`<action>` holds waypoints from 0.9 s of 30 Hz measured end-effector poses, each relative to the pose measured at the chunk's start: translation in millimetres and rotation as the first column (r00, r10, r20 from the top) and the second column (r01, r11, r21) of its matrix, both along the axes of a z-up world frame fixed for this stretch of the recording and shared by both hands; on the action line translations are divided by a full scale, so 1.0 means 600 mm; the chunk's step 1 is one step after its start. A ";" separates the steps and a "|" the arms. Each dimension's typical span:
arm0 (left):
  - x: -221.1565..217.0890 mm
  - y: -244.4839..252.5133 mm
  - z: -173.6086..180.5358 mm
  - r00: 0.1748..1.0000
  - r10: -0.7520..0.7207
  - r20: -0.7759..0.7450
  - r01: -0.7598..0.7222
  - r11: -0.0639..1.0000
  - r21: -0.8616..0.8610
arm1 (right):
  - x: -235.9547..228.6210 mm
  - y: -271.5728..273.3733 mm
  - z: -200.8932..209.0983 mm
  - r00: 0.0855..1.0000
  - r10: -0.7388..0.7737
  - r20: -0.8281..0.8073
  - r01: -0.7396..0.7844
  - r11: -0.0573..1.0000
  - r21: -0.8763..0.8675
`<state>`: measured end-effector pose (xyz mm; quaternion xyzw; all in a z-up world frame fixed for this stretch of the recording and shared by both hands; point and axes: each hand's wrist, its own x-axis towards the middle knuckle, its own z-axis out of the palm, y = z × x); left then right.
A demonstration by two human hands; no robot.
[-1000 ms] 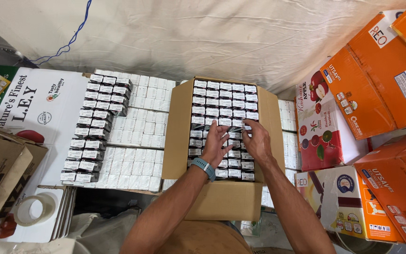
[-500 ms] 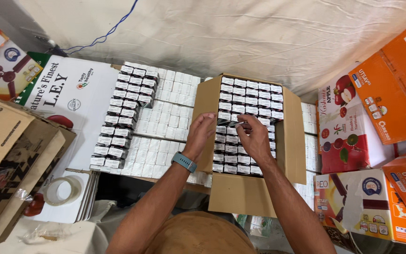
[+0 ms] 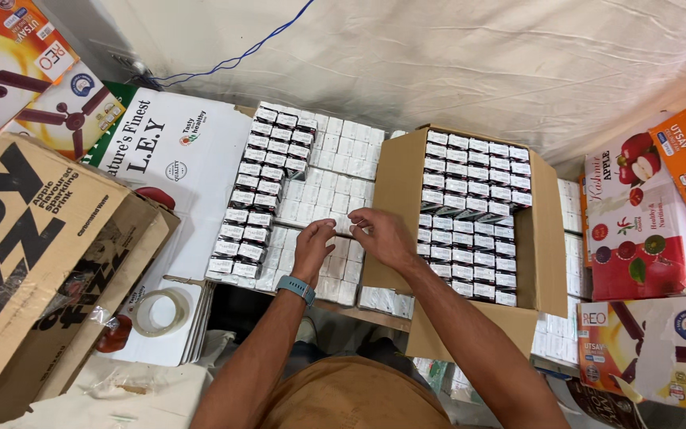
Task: The person repeatedly picks up small white boxes from a surface and places them into a larger cardboard box. The person arranges the small boxes in neat rows inside the larger box, filling it up systematically.
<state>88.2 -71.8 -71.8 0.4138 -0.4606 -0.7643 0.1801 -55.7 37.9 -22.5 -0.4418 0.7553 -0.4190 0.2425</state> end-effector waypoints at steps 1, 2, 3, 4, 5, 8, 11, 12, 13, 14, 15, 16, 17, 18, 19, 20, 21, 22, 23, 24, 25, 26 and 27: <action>0.007 -0.006 -0.002 1.000 -0.002 0.001 0.002 1.000 0.000 | 0.006 -0.012 0.001 1.000 -0.002 0.001 0.002 1.000 0.000; 0.014 -0.013 -0.006 1.000 0.002 0.019 -0.002 1.000 0.010 | 0.011 -0.024 0.001 1.000 0.025 0.015 -0.026 0.997 0.079; 0.020 -0.020 -0.010 0.999 0.006 0.036 -0.007 1.000 0.021 | 0.017 -0.037 0.001 0.998 0.051 0.032 -0.056 0.986 0.157; 0.024 -0.029 -0.016 0.999 0.003 0.038 -0.004 1.000 0.023 | 0.018 -0.050 -0.016 0.998 0.048 0.034 -0.053 0.986 0.159; 0.027 -0.038 -0.023 0.999 -0.007 0.049 0.005 0.999 0.031 | 0.019 -0.063 -0.034 0.998 0.038 0.059 -0.049 0.980 0.195; 0.026 -0.067 -0.036 0.998 -0.017 0.053 0.016 0.999 0.036 | 0.010 -0.105 -0.107 0.994 0.014 0.108 -0.041 0.967 0.250; 0.015 -0.104 -0.017 0.999 -0.021 0.039 0.020 0.999 0.043 | -0.004 -0.153 -0.147 0.992 -0.006 0.128 -0.030 0.959 0.283; 0.011 -0.115 -0.006 0.999 -0.022 0.029 0.021 0.998 0.054 | -0.008 -0.169 -0.154 0.993 -0.012 0.122 -0.025 0.954 0.297; 0.004 -0.130 -0.006 0.999 -0.024 0.029 0.022 0.998 0.054 | -0.014 -0.189 -0.164 0.992 -0.013 0.122 -0.024 0.955 0.297; -0.004 -0.144 -0.007 1.000 -0.023 -0.004 0.024 0.996 0.086 | -0.021 -0.208 -0.173 0.995 -0.012 0.094 -0.017 0.953 0.301; -0.012 -0.158 -0.008 0.999 -0.022 -0.037 0.026 0.993 0.119 | -0.029 -0.227 -0.184 0.998 -0.010 0.066 -0.011 0.952 0.305; -0.017 -0.163 0.022 0.999 -0.022 -0.036 0.026 0.992 0.121 | -0.026 -0.243 -0.164 0.998 -0.010 0.068 -0.011 0.952 0.307; -0.021 -0.167 0.052 0.998 -0.019 -0.063 0.029 0.987 0.160 | -0.024 -0.259 -0.145 0.999 -0.020 0.035 0.008 0.952 0.307; -0.025 -0.173 0.083 0.996 -0.011 -0.089 0.029 0.980 0.197 | -0.021 -0.276 -0.126 1.000 -0.026 0.003 0.024 0.952 0.306; -0.029 -0.179 0.081 0.996 -0.009 -0.087 0.026 0.980 0.198 | -0.024 -0.285 -0.130 1.000 -0.024 0.005 0.022 0.951 0.307; -0.033 -0.184 0.078 0.993 -0.017 -0.116 0.042 0.976 0.215 | -0.026 -0.293 -0.135 1.000 -0.021 0.013 0.016 0.959 0.282; -0.037 -0.188 0.075 0.989 -0.023 -0.146 0.057 0.971 0.231 | -0.028 -0.300 -0.139 1.000 -0.018 0.022 0.012 0.966 0.257; -0.037 -0.191 0.071 0.989 -0.023 -0.143 0.057 0.970 0.235 | -0.024 -0.302 -0.140 1.000 -0.018 0.024 0.011 0.965 0.261; -0.037 -0.192 0.068 0.989 -0.008 -0.148 0.047 0.963 0.264 | -0.019 -0.302 -0.141 0.999 -0.031 0.011 0.027 0.961 0.274; -0.040 -0.194 0.066 0.988 0.007 -0.155 0.039 0.956 0.291 | -0.016 -0.303 -0.141 0.999 -0.044 -0.006 0.044 0.957 0.285; -0.045 -0.196 0.025 0.988 0.007 -0.155 0.039 0.955 0.294 | -0.008 -0.301 -0.125 0.999 -0.045 -0.006 0.045 0.957 0.288; -0.050 -0.200 -0.016 0.987 0.041 -0.158 0.016 0.941 0.338 | 0.001 -0.301 -0.108 0.998 -0.037 -0.049 0.049 0.957 0.285; -0.055 -0.203 -0.056 0.984 0.074 -0.160 -0.008 0.924 0.383 | 0.010 -0.300 -0.091 0.995 -0.028 -0.091 0.053 0.958 0.281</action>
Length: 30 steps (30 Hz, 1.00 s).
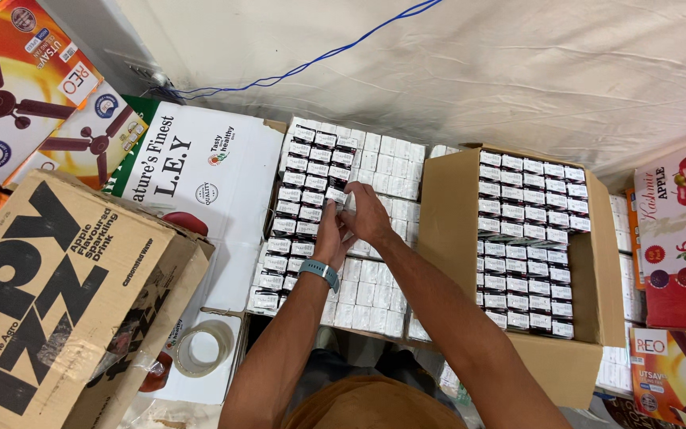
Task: The person repeatedly picks up small white boxes from a surface and places them into a larger cardboard box. The person arranges the small boxes in neat rows inside the larger box, filling it up systematically.
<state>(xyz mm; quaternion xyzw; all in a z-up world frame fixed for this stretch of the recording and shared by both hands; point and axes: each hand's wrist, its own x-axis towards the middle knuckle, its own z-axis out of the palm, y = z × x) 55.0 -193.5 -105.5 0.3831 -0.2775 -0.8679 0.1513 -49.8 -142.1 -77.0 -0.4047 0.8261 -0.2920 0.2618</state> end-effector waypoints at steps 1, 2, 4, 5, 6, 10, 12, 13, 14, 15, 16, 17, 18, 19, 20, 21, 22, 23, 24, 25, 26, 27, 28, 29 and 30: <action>0.000 -0.001 -0.014 1.000 0.000 0.000 0.000 1.000 0.000 | 0.007 0.002 0.007 1.000 0.000 0.000 0.000 1.000 0.000; 0.000 0.000 -0.027 1.000 -0.003 0.012 0.003 1.000 0.022 | 0.013 0.005 0.013 1.000 -0.009 -0.013 0.009 1.000 -0.010; 0.000 -0.004 -0.030 1.000 -0.011 0.022 0.010 0.999 0.038 | 0.017 0.004 0.018 0.999 -0.023 -0.027 0.022 0.999 -0.027; 0.003 -0.003 -0.021 1.000 -0.020 0.017 0.020 0.999 0.037 | 0.016 0.004 0.013 0.998 -0.014 -0.068 0.011 0.999 -0.034; 0.006 -0.002 -0.012 0.999 -0.030 0.011 0.029 0.999 0.036 | 0.015 0.005 0.009 0.994 -0.005 -0.108 0.001 0.999 -0.041; 0.012 0.004 0.029 0.998 -0.040 0.039 0.038 0.999 0.038 | 0.008 0.011 0.003 0.989 -0.014 -0.148 0.005 0.998 -0.062; 0.019 0.008 0.052 0.999 -0.039 0.016 0.038 0.997 0.062 | -0.001 0.022 0.004 0.991 -0.014 -0.134 -0.004 0.991 -0.134; 0.020 0.010 0.045 0.999 -0.043 0.016 0.042 0.997 0.061 | -0.004 0.030 0.011 0.991 -0.018 -0.135 0.000 0.991 -0.135; 0.021 0.011 0.039 1.000 -0.027 0.012 0.026 0.997 0.078 | -0.007 0.038 0.017 0.993 -0.030 -0.112 0.010 0.984 -0.179; 0.020 0.014 0.032 1.000 -0.013 0.005 0.012 0.995 0.096 | -0.011 0.048 0.024 0.995 -0.043 -0.091 0.022 0.975 -0.222; 0.018 0.017 0.022 1.000 -0.019 0.002 0.019 0.995 0.095 | -0.013 0.058 0.031 0.994 -0.049 -0.093 0.027 0.974 -0.223; 0.016 0.020 0.012 1.000 -0.019 -0.018 0.021 0.996 0.091 | -0.014 0.069 0.038 0.995 -0.053 -0.080 0.029 0.962 -0.270; 0.014 0.024 0.003 0.999 -0.020 -0.039 0.023 0.996 0.087 | -0.016 0.080 0.045 0.996 -0.055 -0.066 0.032 0.948 -0.316; 0.011 0.029 0.001 0.999 -0.026 -0.040 0.030 0.996 0.086 | -0.014 0.093 0.061 0.996 -0.062 -0.067 0.037 0.948 -0.317; 0.007 0.035 -0.001 1.000 0.002 -0.031 0.002 0.994 0.106 | -0.011 0.106 0.077 0.997 -0.057 -0.057 0.034 0.938 -0.344; 0.003 0.043 -0.003 0.999 0.029 -0.022 -0.026 0.991 0.128 | -0.009 0.121 0.094 0.997 -0.054 -0.048 0.032 0.928 -0.370; 0.000 0.052 0.003 0.999 0.022 -0.024 -0.019 0.992 0.128 | -0.011 0.136 0.098 0.997 -0.061 -0.049 0.038 0.928 -0.370; -0.003 0.062 0.009 1.000 0.010 -0.026 -0.007 0.992 0.127 | -0.013 0.152 0.102 0.998 -0.057 -0.036 0.039 0.926 -0.376; -0.007 0.073 0.016 1.000 -0.002 -0.029 0.005 0.992 0.126 | -0.015 0.168 0.107 0.998 -0.053 -0.024 0.040 0.923 -0.382; -0.010 0.087 0.032 0.999 -0.011 -0.032 0.015 0.992 0.126 | -0.016 0.186 0.123 0.998 -0.062 -0.027 0.047 0.923 -0.382; -0.014 0.102 0.049 0.999 -0.016 -0.044 0.022 0.990 0.142 | -0.017 0.204 0.139 0.997 -0.072 -0.013 0.061 0.922 -0.383; -0.016 0.113 0.066 0.998 -0.019 -0.054 0.027 0.988 0.154 | -0.017 0.219 0.154 0.997 -0.078 0.003 0.073 0.920 -0.386; -0.022 0.126 0.083 0.998 -0.025 -0.055 0.033 0.988 0.150 | -0.026 0.234 0.149 0.997 -0.084 0.002 0.078 0.918 -0.389; -0.028 0.140 0.101 0.998 -0.040 -0.056 0.047 0.989 0.141 | -0.033 0.251 0.144 0.996 -0.091 0.006 0.086 0.915 -0.394; -0.033 0.155 0.117 0.997 -0.055 -0.056 0.062 0.989 0.132 | -0.040 0.269 0.139 0.995 -0.098 0.009 0.093 0.912 -0.399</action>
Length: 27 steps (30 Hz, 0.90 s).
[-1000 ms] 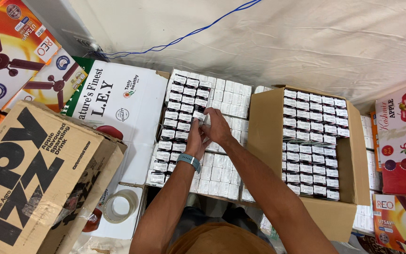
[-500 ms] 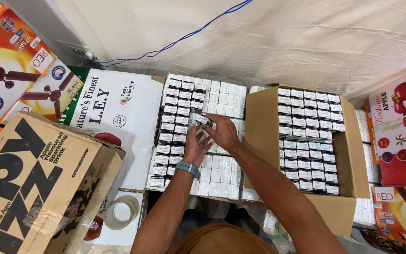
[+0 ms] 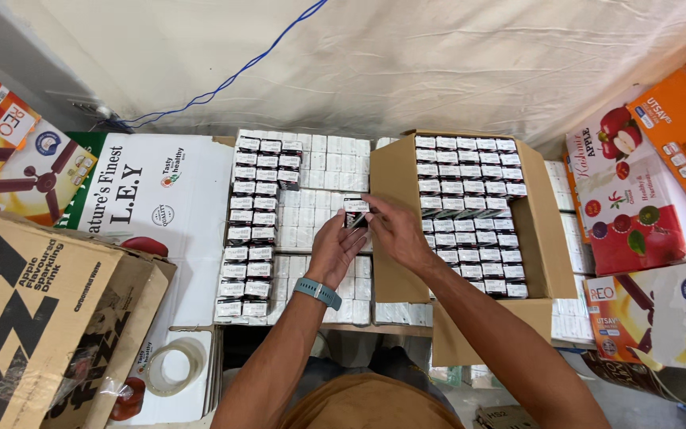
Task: The person repeatedly picks up small white boxes from a surface and places them into a larger cardboard box. The person arranges the small boxes in neat rows inside the larger box, filling it up systematically.
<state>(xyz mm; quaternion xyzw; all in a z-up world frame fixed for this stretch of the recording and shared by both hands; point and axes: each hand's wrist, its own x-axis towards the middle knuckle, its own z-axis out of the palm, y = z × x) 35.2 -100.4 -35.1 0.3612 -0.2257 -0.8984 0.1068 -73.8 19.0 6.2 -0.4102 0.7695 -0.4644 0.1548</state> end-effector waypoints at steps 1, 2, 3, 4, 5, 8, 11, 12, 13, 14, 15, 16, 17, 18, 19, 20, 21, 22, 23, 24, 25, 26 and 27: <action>-0.007 0.012 0.009 1.000 -0.005 -0.001 0.005 1.000 -0.002 | -0.002 0.016 0.004 1.000 -0.005 -0.001 0.005 1.000 -0.002; -0.014 0.024 0.018 1.000 -0.016 0.003 0.016 1.000 0.014 | -0.005 0.033 0.009 1.000 -0.022 -0.014 0.022 1.000 0.004; -0.021 0.039 0.027 1.000 -0.028 0.007 0.027 0.999 0.033 | -0.008 0.052 0.014 0.999 -0.039 -0.028 0.040 0.999 0.013; -0.028 0.052 0.032 0.999 -0.034 0.005 0.034 0.999 0.034 | -0.010 0.068 0.023 0.998 -0.046 -0.031 0.046 0.999 0.013; -0.037 0.066 0.035 0.999 -0.046 0.008 0.045 0.998 0.040 | -0.013 0.084 0.031 0.998 -0.065 -0.002 0.065 0.998 0.007; -0.060 0.110 0.060 0.997 -0.077 0.003 0.077 0.996 0.046 | -0.028 0.132 0.039 0.993 -0.115 0.012 0.115 0.993 -0.009; -0.088 0.155 0.051 0.992 -0.125 -0.005 0.125 0.992 0.023 | -0.048 0.183 0.030 0.985 -0.171 -0.007 0.170 0.985 -0.022; -0.099 0.170 0.041 0.988 -0.155 -0.005 0.155 0.988 0.001 | -0.055 0.200 0.026 0.980 -0.198 -0.014 0.197 0.980 -0.024; -0.108 0.187 0.049 0.988 -0.157 -0.004 0.157 0.988 0.003 | -0.063 0.216 0.028 0.980 -0.199 -0.013 0.199 0.980 -0.022; -0.117 0.204 0.056 0.983 -0.181 -0.006 0.181 0.983 -0.032 | -0.071 0.232 0.030 0.978 -0.206 -0.041 0.206 0.979 -0.012; -0.125 0.222 0.063 0.979 -0.204 -0.005 0.203 0.977 -0.066 | -0.079 0.248 0.031 0.975 -0.211 -0.067 0.212 0.977 -0.001; -0.133 0.239 0.059 0.979 -0.205 -0.002 0.204 0.977 -0.062 | -0.084 0.263 0.034 0.975 -0.212 -0.065 0.212 0.977 0.003; -0.144 0.254 0.056 0.974 -0.227 0.001 0.226 0.971 -0.071 | -0.092 0.277 0.038 0.971 -0.235 -0.053 0.236 0.971 0.025; -0.154 0.268 0.054 0.969 -0.249 0.005 0.248 0.965 -0.080 | -0.100 0.290 0.042 0.965 -0.258 -0.042 0.260 0.964 0.047; -0.168 0.283 0.036 0.969 -0.246 0.005 0.246 0.966 -0.078 | -0.110 0.305 0.039 0.966 -0.255 -0.041 0.257 0.965 0.049; -0.182 0.298 0.017 0.968 -0.250 0.000 0.250 0.967 -0.048 | -0.121 0.319 0.036 0.959 -0.281 -0.045 0.283 0.958 0.055; -0.196 0.312 -0.001 0.967 -0.255 -0.004 0.255 0.967 -0.018 | -0.130 0.333 0.033 0.951 -0.306 -0.047 0.308 0.949 0.060; -0.202 0.324 0.004 0.967 -0.253 -0.002 0.253 0.967 -0.016 | -0.140 0.346 0.027 0.952 -0.304 -0.046 0.306 0.950 0.062; -0.210 0.335 0.010 0.963 -0.269 -0.002 0.269 0.963 0.001 | -0.151 0.360 0.022 0.947 -0.319 -0.038 0.322 0.942 0.094; -0.219 0.347 0.015 0.959 -0.284 -0.002 0.284 0.959 0.018 | -0.162 0.373 0.018 0.942 -0.335 -0.032 0.336 0.933 0.126; -0.229 0.359 -0.007 0.959 -0.283 -0.002 0.282 0.959 0.020 | -0.175 0.387 0.010 0.942 -0.333 -0.032 0.334 0.934 0.128; -0.239 0.371 -0.028 0.956 -0.292 -0.006 0.292 0.956 0.025 | -0.187 0.401 0.002 0.936 -0.340 -0.085 0.350 0.919 0.180; -0.250 0.381 -0.050 0.954 -0.300 -0.010 0.301 0.953 0.028 | -0.200 0.412 -0.006 0.929 -0.343 -0.138 0.367 0.902 0.228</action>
